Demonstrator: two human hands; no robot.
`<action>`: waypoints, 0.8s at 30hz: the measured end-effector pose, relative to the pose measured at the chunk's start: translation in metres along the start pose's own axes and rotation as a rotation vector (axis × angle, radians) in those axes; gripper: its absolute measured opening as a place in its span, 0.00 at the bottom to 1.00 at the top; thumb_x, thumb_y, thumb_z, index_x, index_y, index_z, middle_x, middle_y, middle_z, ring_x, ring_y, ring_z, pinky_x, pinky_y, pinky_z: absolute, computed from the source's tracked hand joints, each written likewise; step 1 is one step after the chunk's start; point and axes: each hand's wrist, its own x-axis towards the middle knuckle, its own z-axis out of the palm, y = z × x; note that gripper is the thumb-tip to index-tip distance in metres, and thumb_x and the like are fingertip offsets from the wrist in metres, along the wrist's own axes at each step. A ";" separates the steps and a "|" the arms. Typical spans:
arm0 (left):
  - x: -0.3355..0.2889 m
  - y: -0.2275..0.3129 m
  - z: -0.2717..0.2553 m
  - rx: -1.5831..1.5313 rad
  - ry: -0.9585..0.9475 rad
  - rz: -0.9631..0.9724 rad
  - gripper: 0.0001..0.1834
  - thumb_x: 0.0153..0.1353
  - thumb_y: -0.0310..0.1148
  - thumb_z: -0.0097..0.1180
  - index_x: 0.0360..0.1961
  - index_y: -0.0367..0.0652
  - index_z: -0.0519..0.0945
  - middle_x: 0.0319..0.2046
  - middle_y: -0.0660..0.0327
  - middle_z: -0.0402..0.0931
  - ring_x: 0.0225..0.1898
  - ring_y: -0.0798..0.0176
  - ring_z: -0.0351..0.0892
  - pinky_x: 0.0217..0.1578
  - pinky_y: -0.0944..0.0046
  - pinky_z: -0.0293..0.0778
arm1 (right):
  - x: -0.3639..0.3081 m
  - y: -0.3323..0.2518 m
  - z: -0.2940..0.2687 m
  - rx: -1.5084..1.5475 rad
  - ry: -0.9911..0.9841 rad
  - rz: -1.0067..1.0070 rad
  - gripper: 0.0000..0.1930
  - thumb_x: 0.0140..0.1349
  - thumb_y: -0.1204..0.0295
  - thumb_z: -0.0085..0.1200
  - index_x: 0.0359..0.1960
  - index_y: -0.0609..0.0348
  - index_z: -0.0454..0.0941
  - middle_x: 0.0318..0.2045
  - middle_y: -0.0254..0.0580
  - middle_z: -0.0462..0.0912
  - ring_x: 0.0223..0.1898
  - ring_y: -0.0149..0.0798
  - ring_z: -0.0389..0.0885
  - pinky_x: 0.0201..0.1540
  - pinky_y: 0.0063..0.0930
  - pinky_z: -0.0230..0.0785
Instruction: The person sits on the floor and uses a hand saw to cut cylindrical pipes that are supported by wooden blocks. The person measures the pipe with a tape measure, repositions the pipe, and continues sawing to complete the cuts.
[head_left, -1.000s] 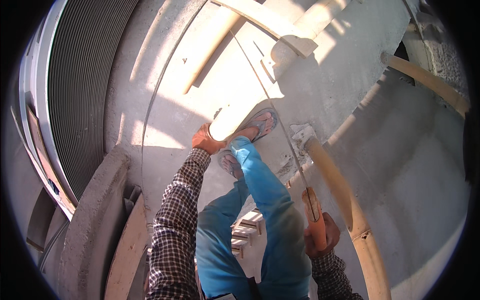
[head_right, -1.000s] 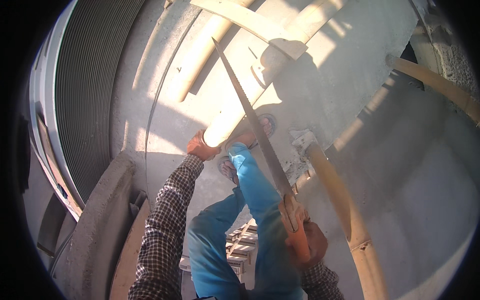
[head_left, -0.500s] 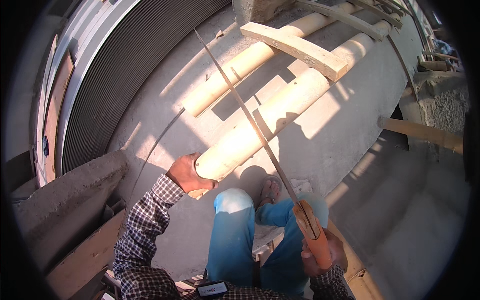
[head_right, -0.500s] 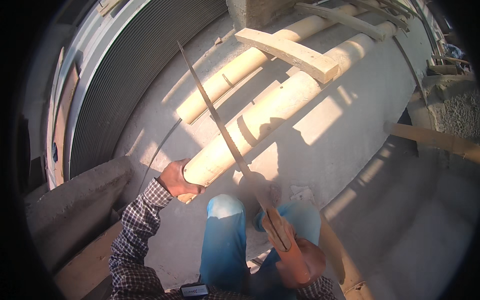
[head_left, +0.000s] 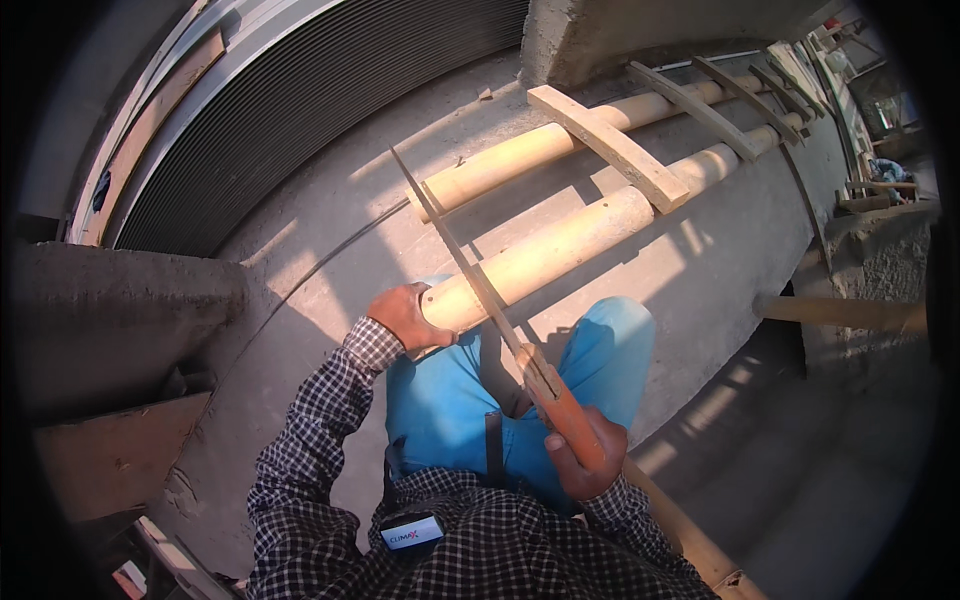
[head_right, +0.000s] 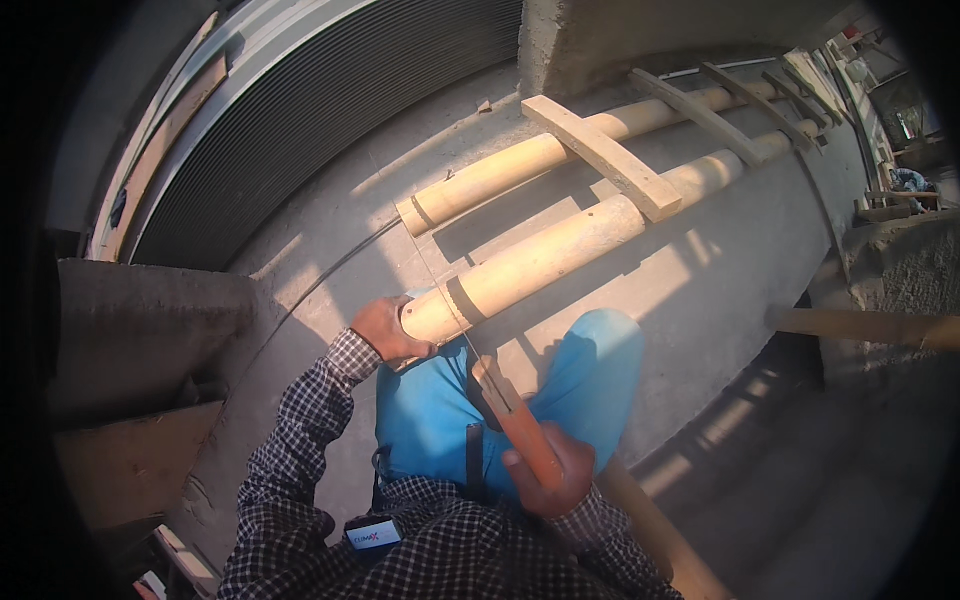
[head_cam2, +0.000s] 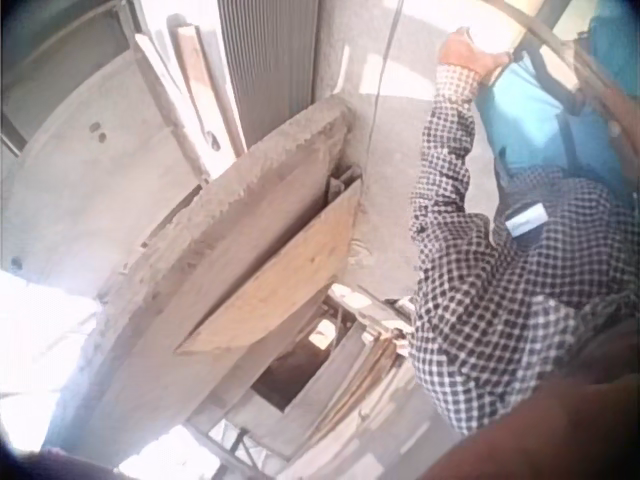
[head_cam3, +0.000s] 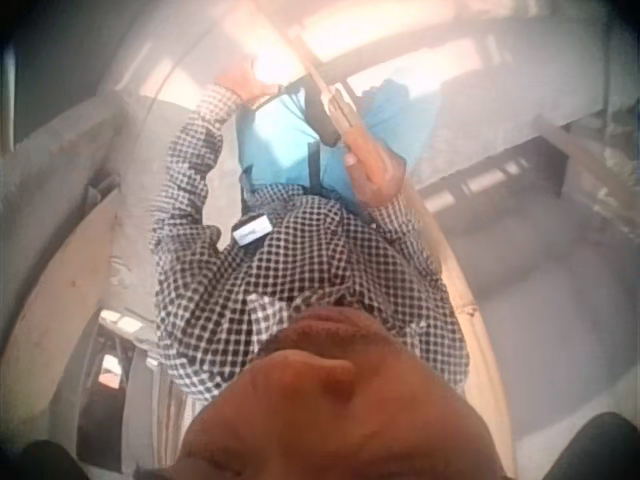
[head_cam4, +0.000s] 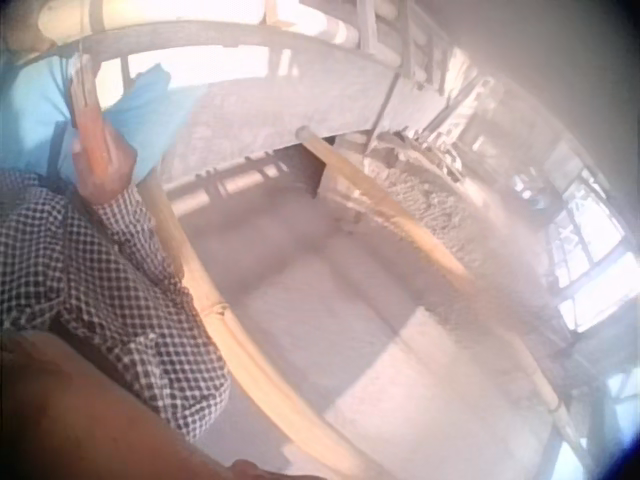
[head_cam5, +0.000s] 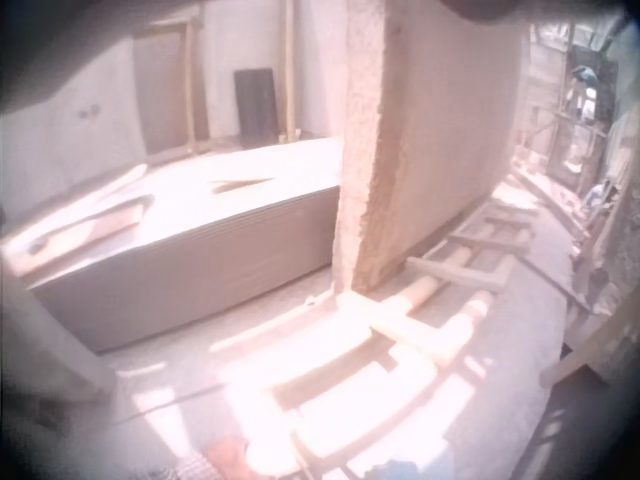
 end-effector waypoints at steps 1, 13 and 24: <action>-0.006 -0.001 0.004 -0.022 0.071 0.028 0.42 0.33 0.54 0.76 0.45 0.30 0.83 0.36 0.46 0.84 0.38 0.48 0.85 0.44 0.56 0.80 | 0.001 0.002 0.003 0.007 0.005 -0.020 0.17 0.63 0.64 0.62 0.45 0.68 0.80 0.28 0.47 0.82 0.26 0.39 0.82 0.29 0.33 0.73; -0.017 0.033 0.050 0.018 0.857 -0.114 0.21 0.62 0.51 0.58 0.34 0.41 0.86 0.33 0.54 0.84 0.37 0.50 0.83 0.40 0.53 0.77 | -0.002 0.011 0.023 0.199 0.021 -0.025 0.23 0.65 0.61 0.59 0.54 0.68 0.74 0.37 0.54 0.85 0.37 0.43 0.86 0.40 0.32 0.77; -0.011 0.031 0.060 0.109 0.931 -0.155 0.25 0.52 0.58 0.66 0.30 0.45 0.85 0.29 0.60 0.83 0.30 0.53 0.83 0.32 0.55 0.78 | -0.011 -0.009 0.003 -0.013 -0.070 -0.051 0.26 0.66 0.68 0.52 0.62 0.70 0.70 0.51 0.64 0.81 0.51 0.55 0.84 0.52 0.38 0.76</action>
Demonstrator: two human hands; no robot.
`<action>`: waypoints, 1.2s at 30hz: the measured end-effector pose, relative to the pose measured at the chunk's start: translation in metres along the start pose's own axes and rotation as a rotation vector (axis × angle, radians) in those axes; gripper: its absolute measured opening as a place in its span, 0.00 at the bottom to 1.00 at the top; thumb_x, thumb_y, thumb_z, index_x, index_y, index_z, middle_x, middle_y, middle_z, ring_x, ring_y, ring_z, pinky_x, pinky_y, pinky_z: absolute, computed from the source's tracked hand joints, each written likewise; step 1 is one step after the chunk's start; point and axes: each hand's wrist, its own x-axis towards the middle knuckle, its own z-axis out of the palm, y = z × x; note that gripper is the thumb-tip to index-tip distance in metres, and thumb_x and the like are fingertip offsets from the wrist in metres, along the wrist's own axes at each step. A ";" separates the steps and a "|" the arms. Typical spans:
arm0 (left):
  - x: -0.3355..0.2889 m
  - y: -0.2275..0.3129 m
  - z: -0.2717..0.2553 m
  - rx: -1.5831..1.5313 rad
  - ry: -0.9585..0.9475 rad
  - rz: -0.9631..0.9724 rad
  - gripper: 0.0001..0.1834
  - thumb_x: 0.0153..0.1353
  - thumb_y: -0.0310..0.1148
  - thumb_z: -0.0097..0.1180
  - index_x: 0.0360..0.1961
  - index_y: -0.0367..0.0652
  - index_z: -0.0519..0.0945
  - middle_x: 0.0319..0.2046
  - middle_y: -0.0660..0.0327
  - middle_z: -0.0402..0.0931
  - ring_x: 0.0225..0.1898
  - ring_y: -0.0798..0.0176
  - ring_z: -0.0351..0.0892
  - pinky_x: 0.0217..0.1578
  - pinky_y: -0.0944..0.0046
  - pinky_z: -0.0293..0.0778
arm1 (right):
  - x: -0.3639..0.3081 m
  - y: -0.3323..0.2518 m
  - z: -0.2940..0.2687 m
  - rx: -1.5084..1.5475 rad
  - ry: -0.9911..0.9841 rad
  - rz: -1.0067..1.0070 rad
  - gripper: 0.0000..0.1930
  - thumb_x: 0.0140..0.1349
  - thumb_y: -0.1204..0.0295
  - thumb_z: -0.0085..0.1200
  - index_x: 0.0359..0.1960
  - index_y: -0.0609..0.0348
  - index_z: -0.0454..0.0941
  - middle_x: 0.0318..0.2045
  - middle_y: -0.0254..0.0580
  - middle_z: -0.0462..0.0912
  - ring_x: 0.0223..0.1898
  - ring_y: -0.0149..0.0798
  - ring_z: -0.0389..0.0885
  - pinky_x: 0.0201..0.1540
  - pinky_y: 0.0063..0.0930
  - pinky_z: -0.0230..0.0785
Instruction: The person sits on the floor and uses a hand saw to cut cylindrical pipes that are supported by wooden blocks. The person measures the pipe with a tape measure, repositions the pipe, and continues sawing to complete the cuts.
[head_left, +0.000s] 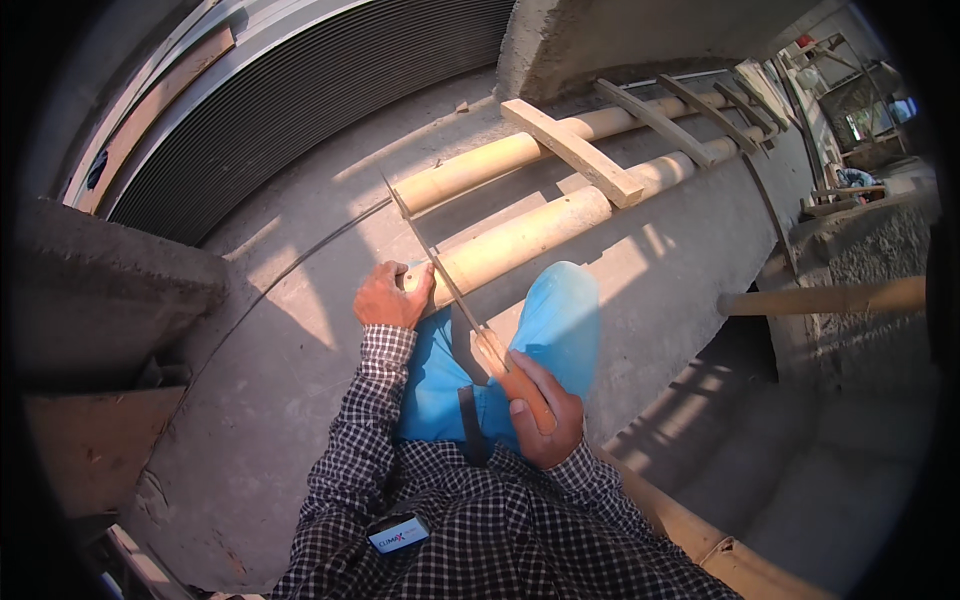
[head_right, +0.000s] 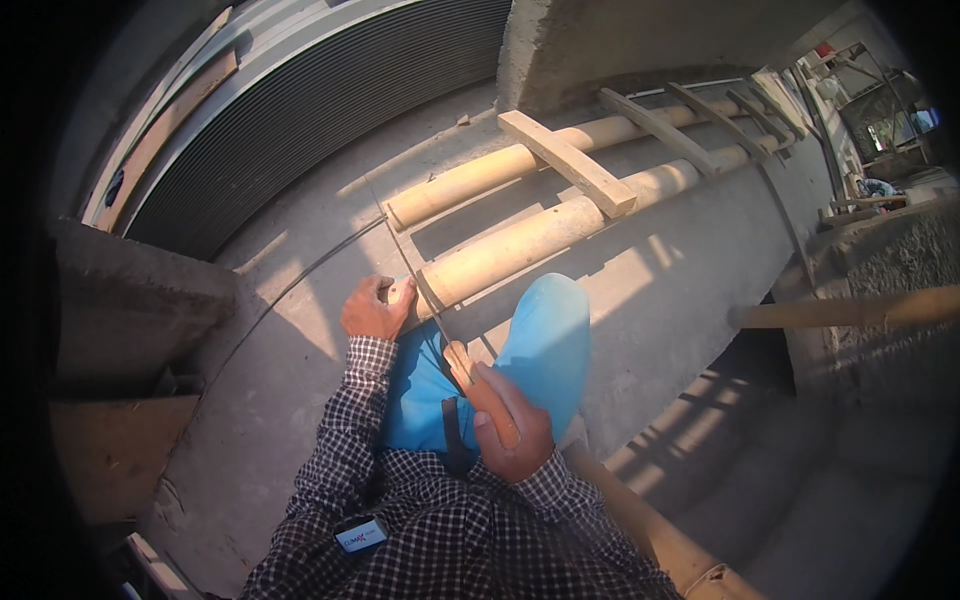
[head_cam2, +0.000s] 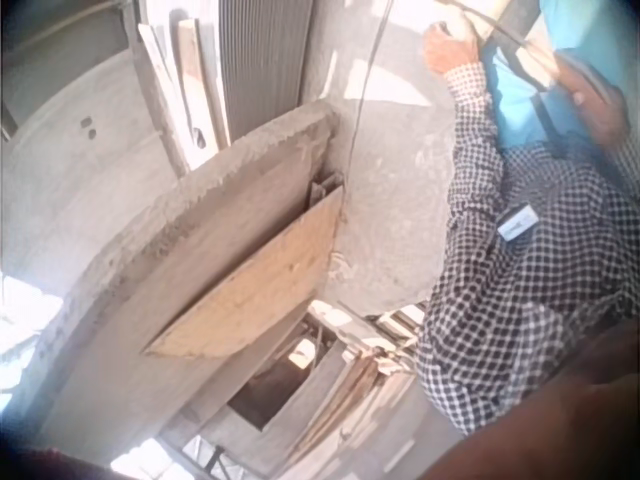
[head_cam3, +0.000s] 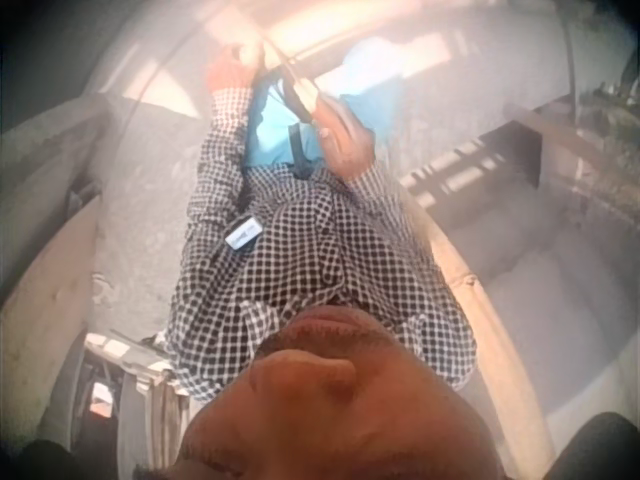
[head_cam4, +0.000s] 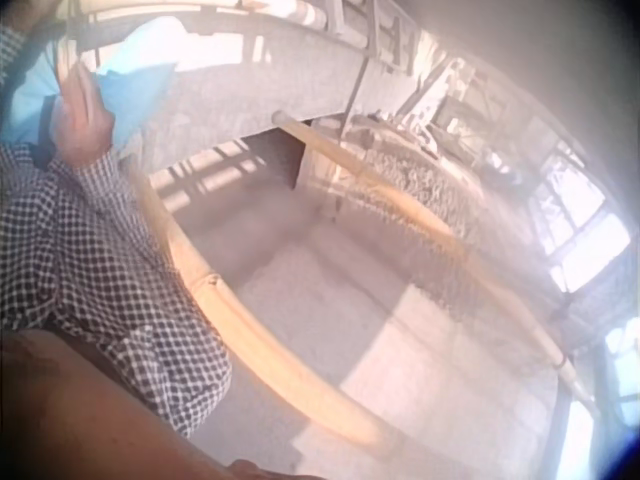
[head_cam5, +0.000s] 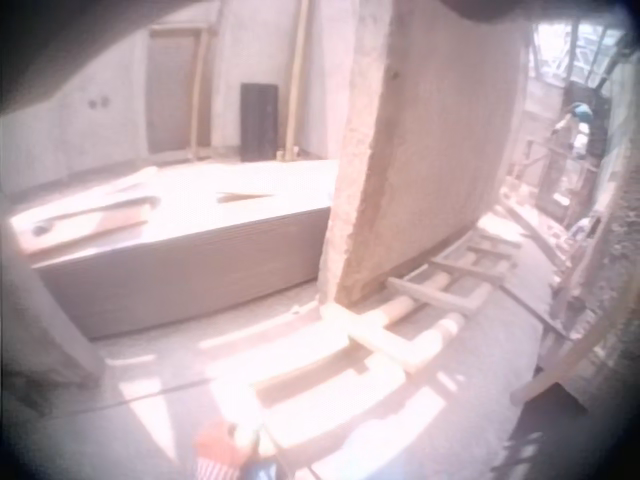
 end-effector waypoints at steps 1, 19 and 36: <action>0.000 0.001 0.001 -0.002 0.010 0.008 0.25 0.51 0.59 0.67 0.29 0.46 0.85 0.28 0.60 0.83 0.29 0.54 0.83 0.32 0.56 0.78 | -0.007 -0.001 -0.003 -0.026 0.007 -0.011 0.25 0.66 0.69 0.52 0.62 0.70 0.70 0.51 0.64 0.82 0.51 0.55 0.84 0.52 0.38 0.76; 0.005 0.002 -0.003 0.029 -0.018 -0.031 0.23 0.48 0.58 0.69 0.27 0.47 0.86 0.29 0.62 0.85 0.29 0.55 0.85 0.31 0.56 0.79 | -0.061 0.001 -0.017 -0.098 0.050 -0.104 0.25 0.67 0.69 0.50 0.61 0.77 0.69 0.48 0.66 0.82 0.45 0.50 0.86 0.46 0.32 0.78; -0.005 -0.021 0.002 -0.425 0.063 -0.118 0.17 0.64 0.46 0.59 0.35 0.41 0.84 0.32 0.59 0.84 0.34 0.58 0.83 0.39 0.59 0.77 | -0.067 0.009 -0.013 -0.069 0.095 -0.101 0.26 0.64 0.73 0.50 0.61 0.77 0.68 0.50 0.65 0.82 0.50 0.53 0.85 0.53 0.39 0.76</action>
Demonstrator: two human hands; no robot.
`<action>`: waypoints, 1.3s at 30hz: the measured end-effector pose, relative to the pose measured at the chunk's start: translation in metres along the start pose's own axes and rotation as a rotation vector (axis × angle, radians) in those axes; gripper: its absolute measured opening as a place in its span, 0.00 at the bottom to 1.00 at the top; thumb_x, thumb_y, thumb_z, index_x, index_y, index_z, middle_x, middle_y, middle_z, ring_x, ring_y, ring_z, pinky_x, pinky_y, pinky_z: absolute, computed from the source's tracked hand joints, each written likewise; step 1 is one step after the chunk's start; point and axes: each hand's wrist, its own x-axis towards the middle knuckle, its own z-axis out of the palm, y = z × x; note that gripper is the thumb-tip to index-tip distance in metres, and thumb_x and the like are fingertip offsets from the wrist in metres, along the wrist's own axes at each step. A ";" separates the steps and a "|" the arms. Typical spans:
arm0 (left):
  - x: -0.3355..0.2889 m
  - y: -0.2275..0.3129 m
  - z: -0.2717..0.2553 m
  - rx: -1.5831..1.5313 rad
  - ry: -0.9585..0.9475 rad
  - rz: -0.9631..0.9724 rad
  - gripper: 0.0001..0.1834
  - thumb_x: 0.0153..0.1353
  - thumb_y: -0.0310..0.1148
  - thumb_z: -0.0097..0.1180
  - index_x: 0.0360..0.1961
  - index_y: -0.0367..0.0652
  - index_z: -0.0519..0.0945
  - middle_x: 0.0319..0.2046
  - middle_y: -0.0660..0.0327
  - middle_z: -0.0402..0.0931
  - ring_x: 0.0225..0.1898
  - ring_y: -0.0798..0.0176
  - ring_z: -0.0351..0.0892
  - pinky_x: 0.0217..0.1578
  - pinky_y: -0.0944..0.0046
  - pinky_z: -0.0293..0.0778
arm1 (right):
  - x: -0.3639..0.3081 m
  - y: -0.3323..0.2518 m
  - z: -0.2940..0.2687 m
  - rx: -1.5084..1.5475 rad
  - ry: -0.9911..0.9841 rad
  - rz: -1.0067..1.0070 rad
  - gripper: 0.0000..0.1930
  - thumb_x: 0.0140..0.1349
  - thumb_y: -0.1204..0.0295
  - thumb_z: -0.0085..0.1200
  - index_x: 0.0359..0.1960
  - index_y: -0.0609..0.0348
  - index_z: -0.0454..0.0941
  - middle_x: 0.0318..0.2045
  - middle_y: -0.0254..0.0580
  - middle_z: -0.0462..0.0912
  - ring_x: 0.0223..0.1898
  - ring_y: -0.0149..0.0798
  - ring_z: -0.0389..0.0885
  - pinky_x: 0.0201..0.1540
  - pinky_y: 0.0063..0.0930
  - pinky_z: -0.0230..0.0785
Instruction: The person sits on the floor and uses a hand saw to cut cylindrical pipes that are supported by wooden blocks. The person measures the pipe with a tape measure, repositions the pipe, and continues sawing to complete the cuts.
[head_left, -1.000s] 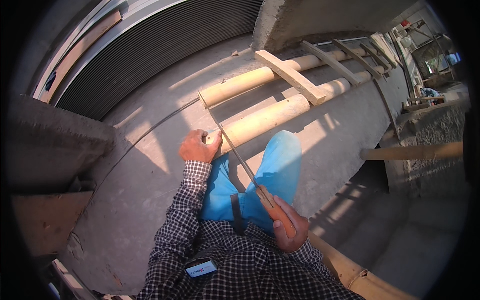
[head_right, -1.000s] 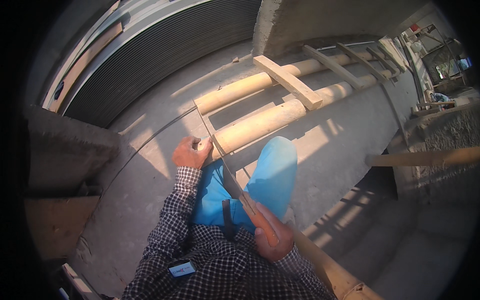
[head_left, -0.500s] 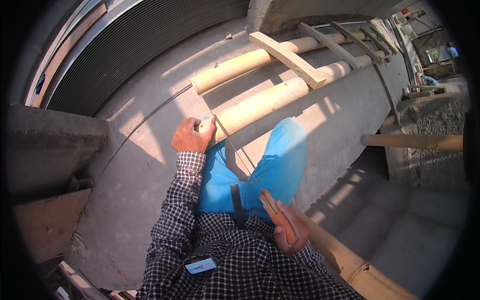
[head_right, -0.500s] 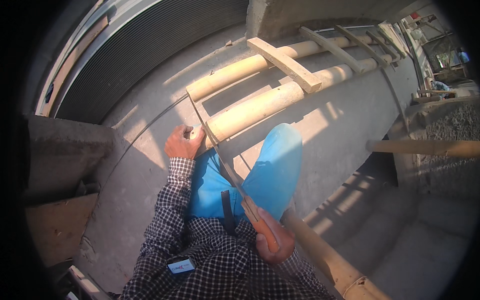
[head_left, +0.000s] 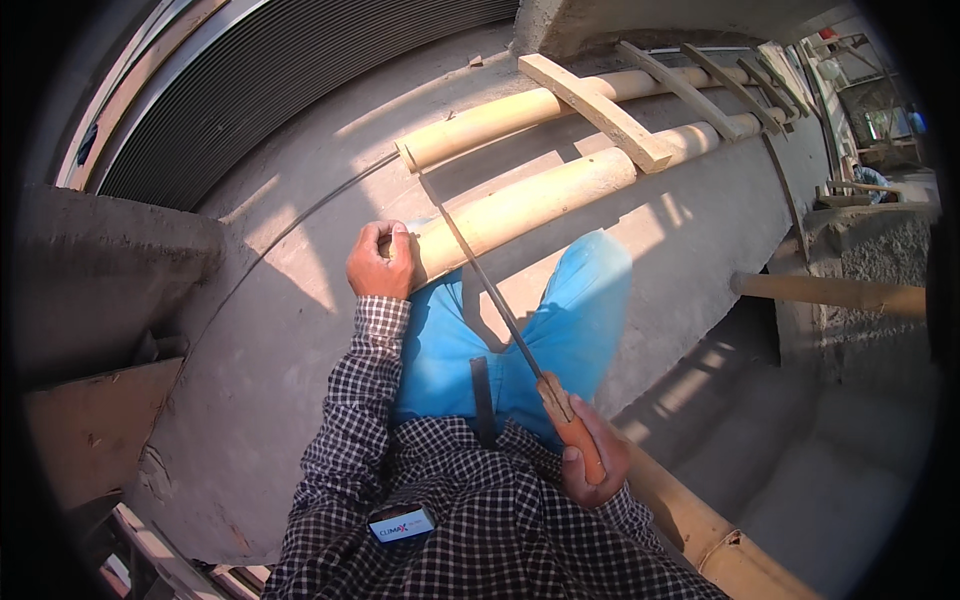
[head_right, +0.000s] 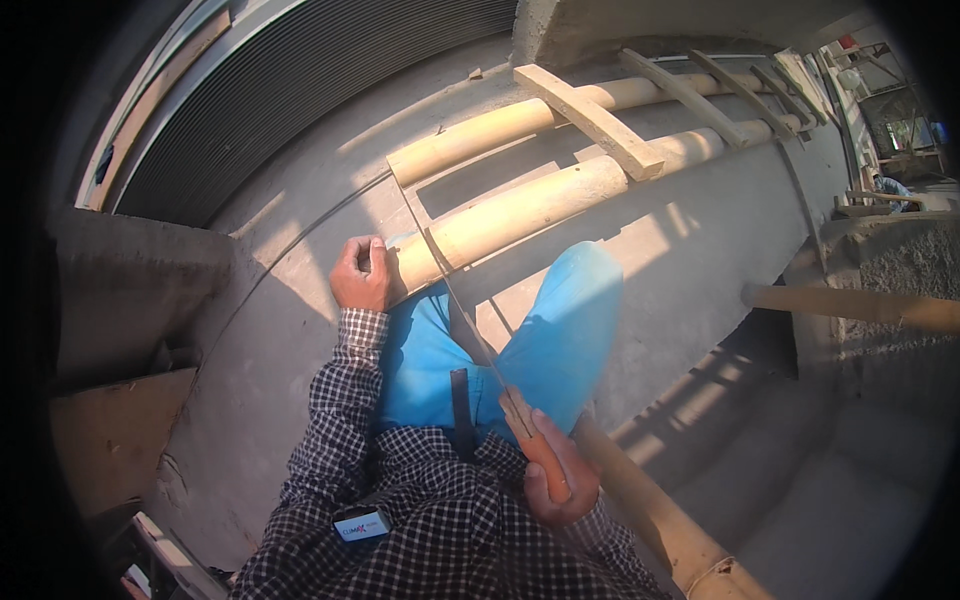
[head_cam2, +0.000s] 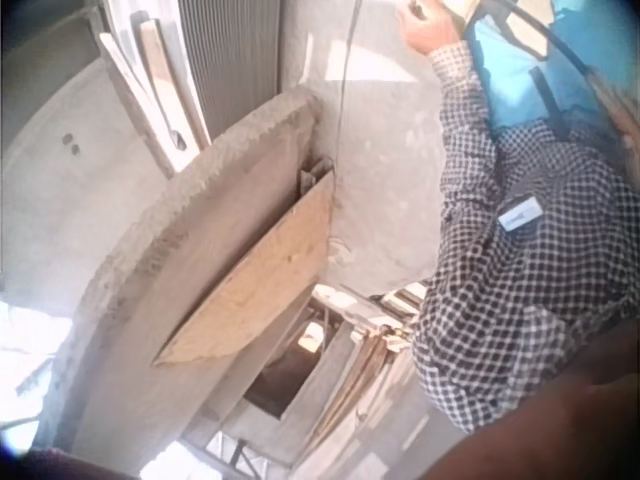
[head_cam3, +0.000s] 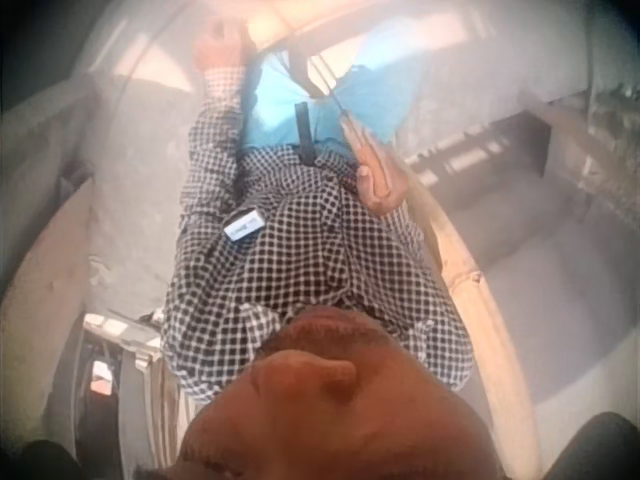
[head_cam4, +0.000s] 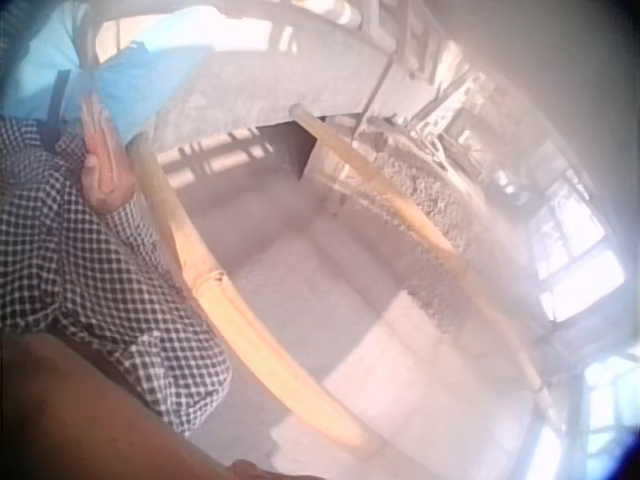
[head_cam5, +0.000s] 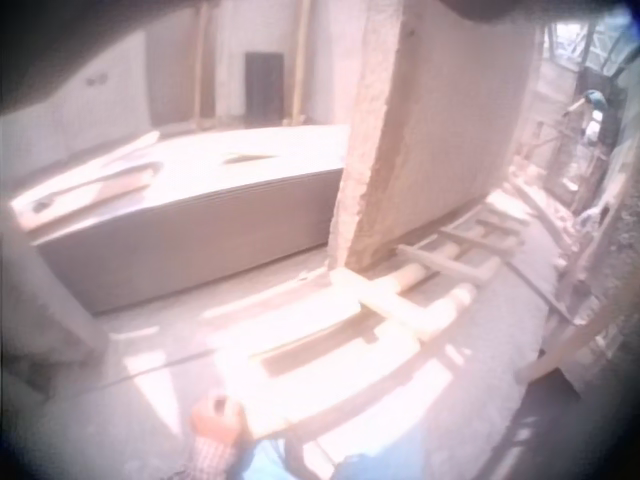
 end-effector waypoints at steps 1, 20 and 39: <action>-0.003 -0.016 0.006 -0.132 0.052 -0.050 0.17 0.65 0.45 0.58 0.36 0.39 0.84 0.33 0.58 0.84 0.35 0.59 0.83 0.40 0.59 0.77 | 0.005 0.005 0.005 0.011 0.025 -0.015 0.26 0.64 0.73 0.50 0.61 0.77 0.68 0.49 0.65 0.82 0.50 0.52 0.85 0.52 0.39 0.77; -0.022 -0.044 0.029 -0.276 0.198 -0.145 0.15 0.66 0.40 0.54 0.37 0.38 0.79 0.31 0.52 0.81 0.35 0.56 0.80 0.41 0.57 0.75 | 0.006 -0.004 0.012 -0.020 -0.023 0.101 0.28 0.68 0.65 0.51 0.62 0.77 0.68 0.51 0.66 0.81 0.50 0.52 0.84 0.51 0.35 0.76; -0.015 -0.028 0.022 -0.248 0.199 -0.278 0.13 0.60 0.39 0.58 0.32 0.38 0.79 0.27 0.49 0.81 0.29 0.52 0.81 0.36 0.54 0.76 | 0.041 -0.008 0.023 -0.030 -0.001 -0.029 0.26 0.68 0.67 0.49 0.62 0.74 0.70 0.53 0.61 0.81 0.47 0.45 0.85 0.49 0.32 0.76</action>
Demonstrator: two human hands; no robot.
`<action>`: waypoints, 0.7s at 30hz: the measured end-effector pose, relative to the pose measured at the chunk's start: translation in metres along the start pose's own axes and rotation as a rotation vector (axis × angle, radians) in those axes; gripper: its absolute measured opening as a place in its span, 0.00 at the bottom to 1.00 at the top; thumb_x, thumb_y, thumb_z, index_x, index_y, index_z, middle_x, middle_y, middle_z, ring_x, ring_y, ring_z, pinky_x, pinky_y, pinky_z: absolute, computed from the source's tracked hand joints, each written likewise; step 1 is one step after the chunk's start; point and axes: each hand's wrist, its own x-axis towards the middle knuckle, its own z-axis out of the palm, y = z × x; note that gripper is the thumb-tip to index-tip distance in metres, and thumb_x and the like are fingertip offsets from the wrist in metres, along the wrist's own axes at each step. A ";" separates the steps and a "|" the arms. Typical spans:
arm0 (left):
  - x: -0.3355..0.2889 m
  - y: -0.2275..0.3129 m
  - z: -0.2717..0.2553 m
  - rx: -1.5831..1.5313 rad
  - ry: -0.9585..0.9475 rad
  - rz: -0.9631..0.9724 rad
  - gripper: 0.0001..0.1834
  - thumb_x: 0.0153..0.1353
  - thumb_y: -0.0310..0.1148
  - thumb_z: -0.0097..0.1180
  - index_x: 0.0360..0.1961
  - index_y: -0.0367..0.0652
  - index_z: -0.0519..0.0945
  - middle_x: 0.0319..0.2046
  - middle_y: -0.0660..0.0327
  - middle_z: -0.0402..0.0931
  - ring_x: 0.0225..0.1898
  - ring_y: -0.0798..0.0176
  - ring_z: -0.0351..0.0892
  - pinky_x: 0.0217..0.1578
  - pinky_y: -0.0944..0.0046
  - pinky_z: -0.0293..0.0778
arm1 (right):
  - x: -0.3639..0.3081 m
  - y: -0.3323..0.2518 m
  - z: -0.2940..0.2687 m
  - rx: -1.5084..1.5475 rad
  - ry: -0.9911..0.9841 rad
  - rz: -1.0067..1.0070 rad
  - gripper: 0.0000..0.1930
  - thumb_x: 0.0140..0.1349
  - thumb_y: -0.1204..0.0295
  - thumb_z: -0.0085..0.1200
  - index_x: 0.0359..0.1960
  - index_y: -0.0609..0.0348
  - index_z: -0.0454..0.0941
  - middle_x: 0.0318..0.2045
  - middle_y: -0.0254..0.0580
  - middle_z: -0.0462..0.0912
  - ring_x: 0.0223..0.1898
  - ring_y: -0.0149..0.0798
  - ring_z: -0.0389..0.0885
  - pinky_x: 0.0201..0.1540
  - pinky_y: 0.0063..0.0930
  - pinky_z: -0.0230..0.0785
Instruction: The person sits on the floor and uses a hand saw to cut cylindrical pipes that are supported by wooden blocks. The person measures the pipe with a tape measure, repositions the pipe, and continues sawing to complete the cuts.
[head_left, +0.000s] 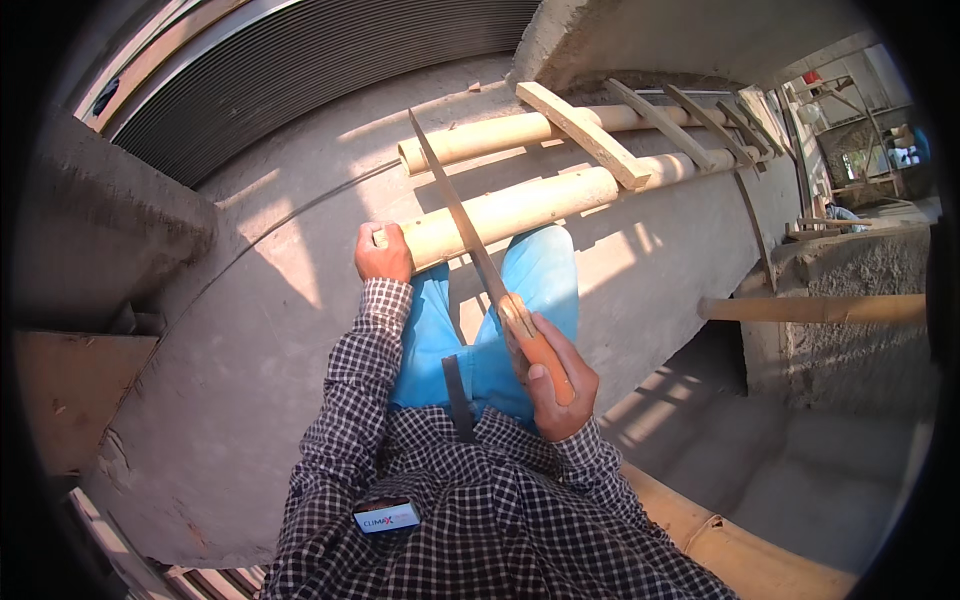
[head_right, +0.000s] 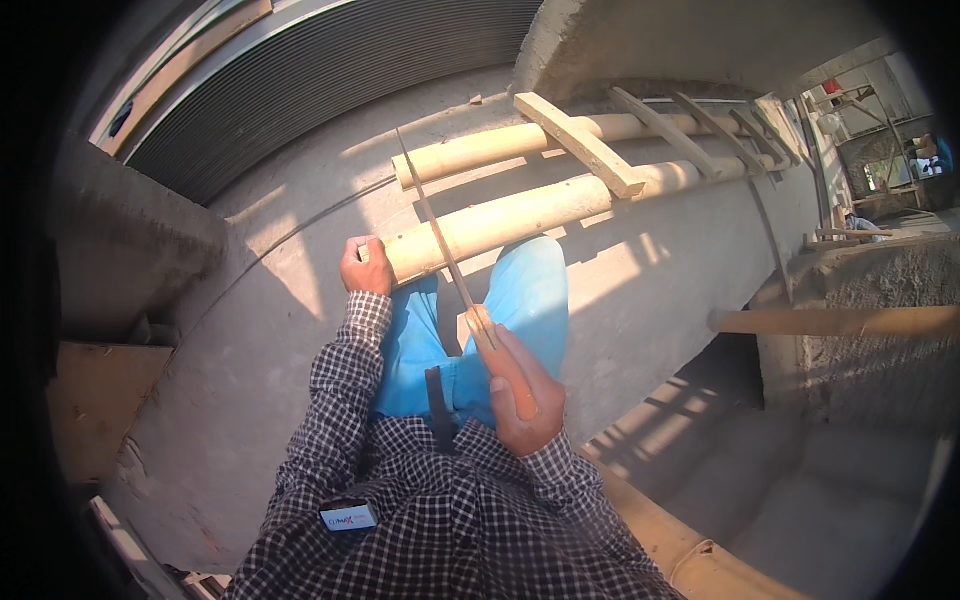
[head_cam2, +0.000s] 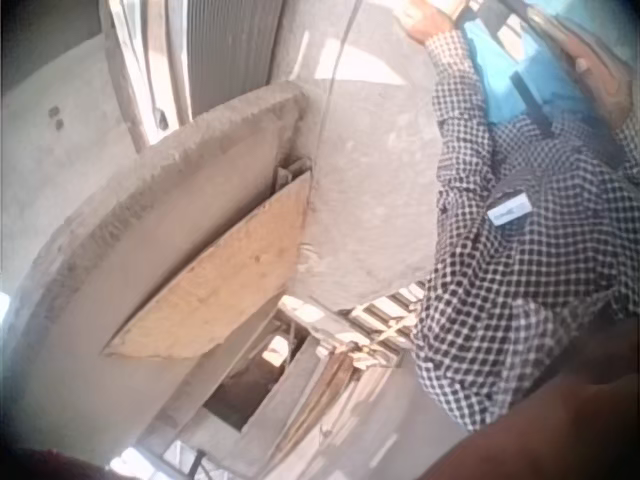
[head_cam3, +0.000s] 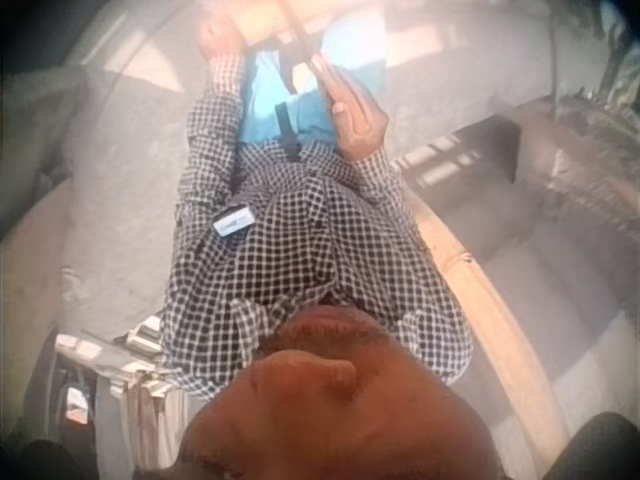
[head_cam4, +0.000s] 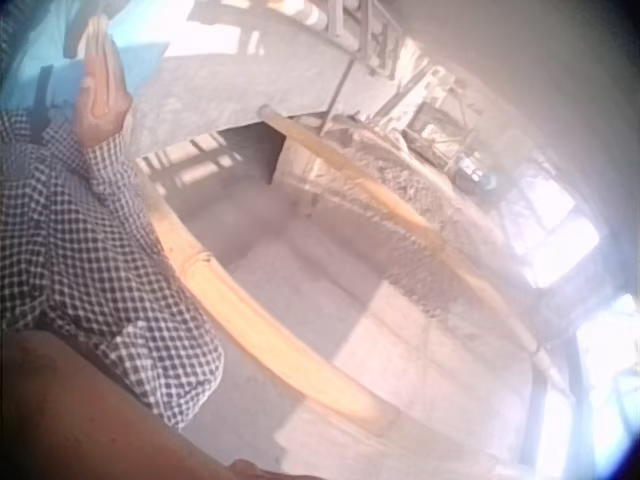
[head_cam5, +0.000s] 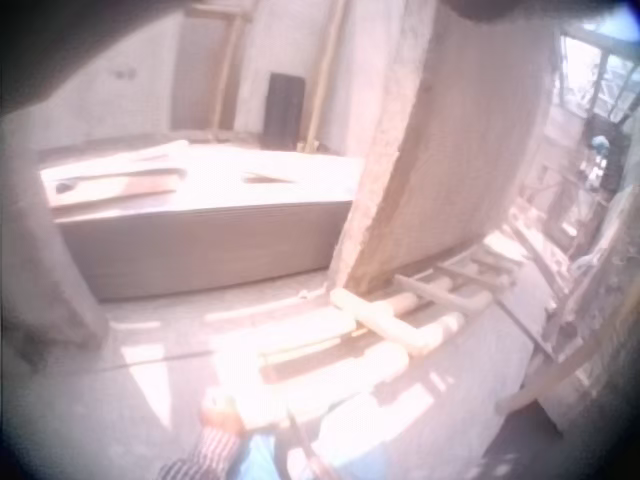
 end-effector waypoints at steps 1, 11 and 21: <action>0.003 -0.001 0.001 -0.027 0.007 0.011 0.13 0.60 0.39 0.58 0.31 0.38 0.79 0.27 0.49 0.81 0.29 0.52 0.81 0.35 0.54 0.76 | 0.002 -0.002 0.001 0.024 -0.004 0.011 0.26 0.68 0.67 0.49 0.62 0.74 0.70 0.53 0.61 0.81 0.48 0.45 0.85 0.49 0.32 0.76; 0.006 0.000 -0.005 0.035 -0.006 0.005 0.14 0.59 0.39 0.58 0.33 0.38 0.81 0.29 0.47 0.83 0.33 0.49 0.82 0.40 0.54 0.76 | 0.027 0.018 0.011 0.085 0.003 -0.065 0.26 0.68 0.67 0.50 0.62 0.75 0.69 0.55 0.63 0.79 0.56 0.52 0.81 0.57 0.36 0.73; 0.003 -0.004 -0.003 -0.028 -0.010 -0.002 0.11 0.60 0.37 0.58 0.32 0.39 0.80 0.27 0.52 0.81 0.30 0.56 0.81 0.35 0.57 0.76 | 0.001 -0.009 -0.016 -0.029 -0.079 0.050 0.25 0.67 0.69 0.49 0.61 0.75 0.70 0.53 0.66 0.80 0.52 0.55 0.83 0.52 0.38 0.77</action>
